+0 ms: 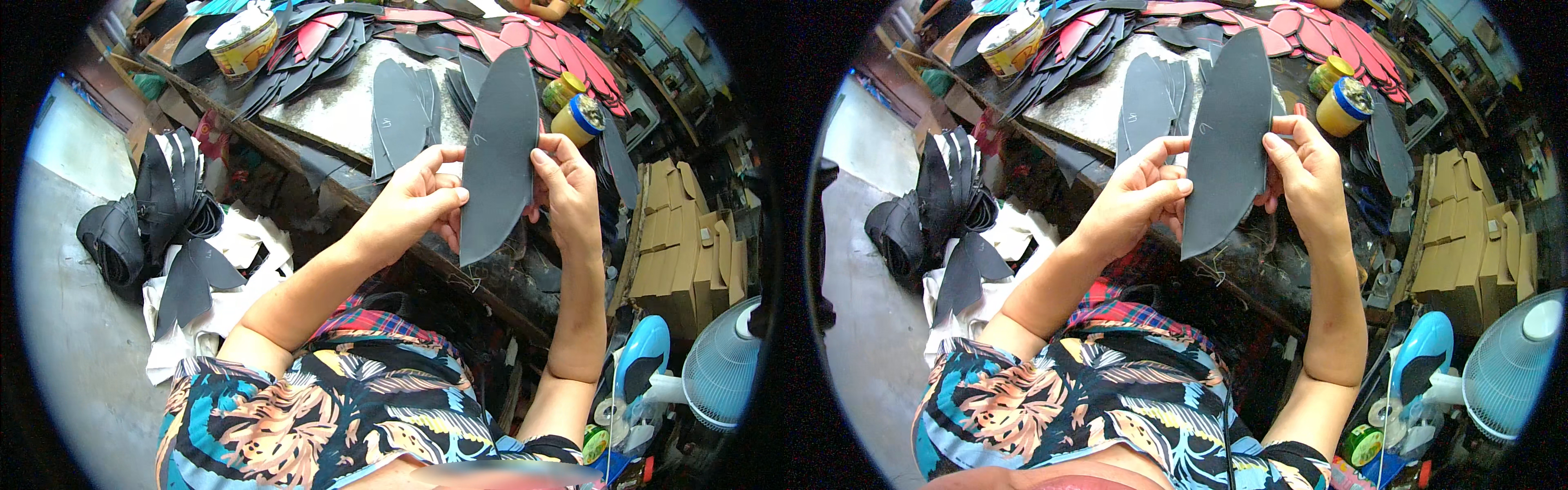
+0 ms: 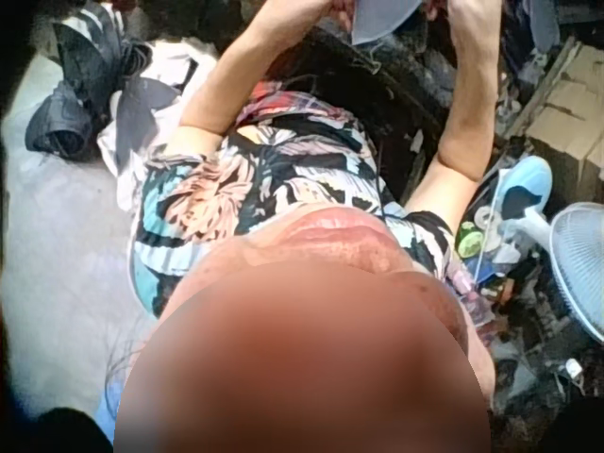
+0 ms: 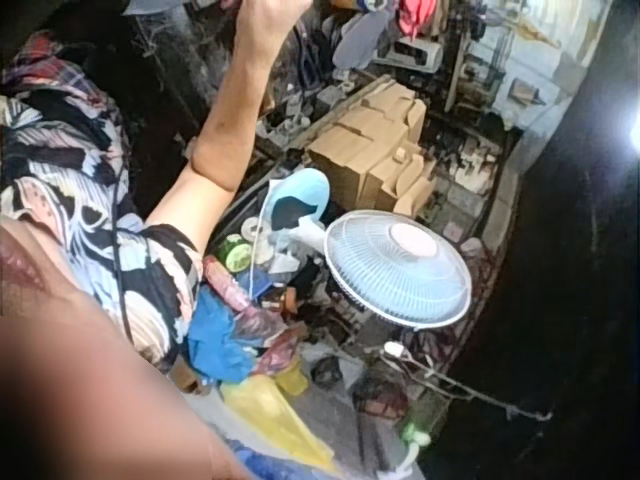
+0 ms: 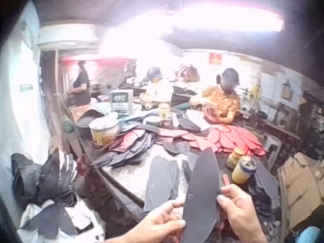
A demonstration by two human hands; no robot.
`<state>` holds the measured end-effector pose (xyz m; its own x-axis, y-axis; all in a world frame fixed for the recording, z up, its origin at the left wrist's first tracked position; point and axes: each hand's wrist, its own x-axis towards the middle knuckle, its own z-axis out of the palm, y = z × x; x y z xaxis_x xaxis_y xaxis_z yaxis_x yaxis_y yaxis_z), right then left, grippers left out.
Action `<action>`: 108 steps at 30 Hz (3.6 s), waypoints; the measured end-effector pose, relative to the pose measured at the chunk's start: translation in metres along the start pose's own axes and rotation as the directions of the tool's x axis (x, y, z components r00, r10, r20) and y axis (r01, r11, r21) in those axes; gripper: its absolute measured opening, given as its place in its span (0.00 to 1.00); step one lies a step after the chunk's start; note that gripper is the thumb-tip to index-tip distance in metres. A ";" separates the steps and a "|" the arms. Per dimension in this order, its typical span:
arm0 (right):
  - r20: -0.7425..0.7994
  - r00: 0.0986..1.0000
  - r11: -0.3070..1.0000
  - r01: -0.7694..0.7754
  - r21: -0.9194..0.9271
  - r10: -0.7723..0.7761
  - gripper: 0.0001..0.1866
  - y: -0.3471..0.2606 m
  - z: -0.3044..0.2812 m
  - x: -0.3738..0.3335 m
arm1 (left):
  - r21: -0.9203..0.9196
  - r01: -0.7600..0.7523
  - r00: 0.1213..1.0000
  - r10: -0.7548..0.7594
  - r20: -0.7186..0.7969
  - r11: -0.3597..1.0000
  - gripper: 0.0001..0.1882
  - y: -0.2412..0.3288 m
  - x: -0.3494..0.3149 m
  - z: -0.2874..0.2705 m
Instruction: The person sorts black and pink shoe insole parts on a workbench, picking them up one by one, flipping them over, and stacking them into separate piles. The person occasionally moves items aside to reach other parts and continues handling them one at a time.
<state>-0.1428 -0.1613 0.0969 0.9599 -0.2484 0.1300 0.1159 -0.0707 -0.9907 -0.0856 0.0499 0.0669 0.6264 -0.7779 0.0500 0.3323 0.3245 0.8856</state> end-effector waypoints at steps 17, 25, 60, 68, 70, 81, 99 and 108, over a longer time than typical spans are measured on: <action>0.052 0.957 0.859 0.279 -0.428 -0.285 0.05 -0.016 0.008 0.007 | 0.979 0.202 0.782 0.607 -0.140 -0.035 0.32 0.031 0.021 -0.124; 0.418 0.821 0.095 0.487 -0.868 -0.389 0.21 -0.045 -0.020 0.172 | 0.987 0.158 0.726 0.679 -0.109 -0.011 0.21 0.007 0.061 -0.151; 0.572 0.813 0.096 0.564 -0.820 0.108 0.37 0.099 -0.040 0.349 | 0.994 0.030 0.706 0.702 -0.098 0.108 0.12 0.016 0.056 -0.152; 0.222 0.950 -0.068 0.241 -0.968 0.219 0.37 0.095 -0.072 0.316 | 0.995 0.034 0.695 0.713 -0.093 0.097 0.11 0.013 0.057 -0.154; 0.153 0.948 0.073 0.138 -0.988 0.280 0.33 0.097 -0.073 0.311 | 0.993 0.028 0.699 0.708 -0.099 0.111 0.11 0.013 0.058 -0.154; 0.023 0.993 0.812 -0.081 -0.577 0.116 0.17 0.022 -0.087 0.299 | 0.993 0.013 0.693 0.714 -0.094 0.118 0.09 0.013 0.058 -0.155; 0.100 0.973 0.408 0.178 -0.895 -0.207 0.17 -0.054 -0.091 0.226 | 0.995 0.024 0.693 0.715 -0.088 0.098 0.06 0.012 0.059 -0.157; 0.181 0.978 0.420 0.208 -0.883 -0.105 0.16 -0.104 -0.023 0.115 | 0.999 0.035 0.698 0.714 -0.052 0.038 0.17 0.012 0.059 -0.158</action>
<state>-0.0506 -0.2049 0.2160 0.9727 -0.0609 0.2239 0.0231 -0.9347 -0.3546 0.0666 0.0933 0.0073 0.7111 -0.2835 0.6434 -0.6694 -0.5527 0.4964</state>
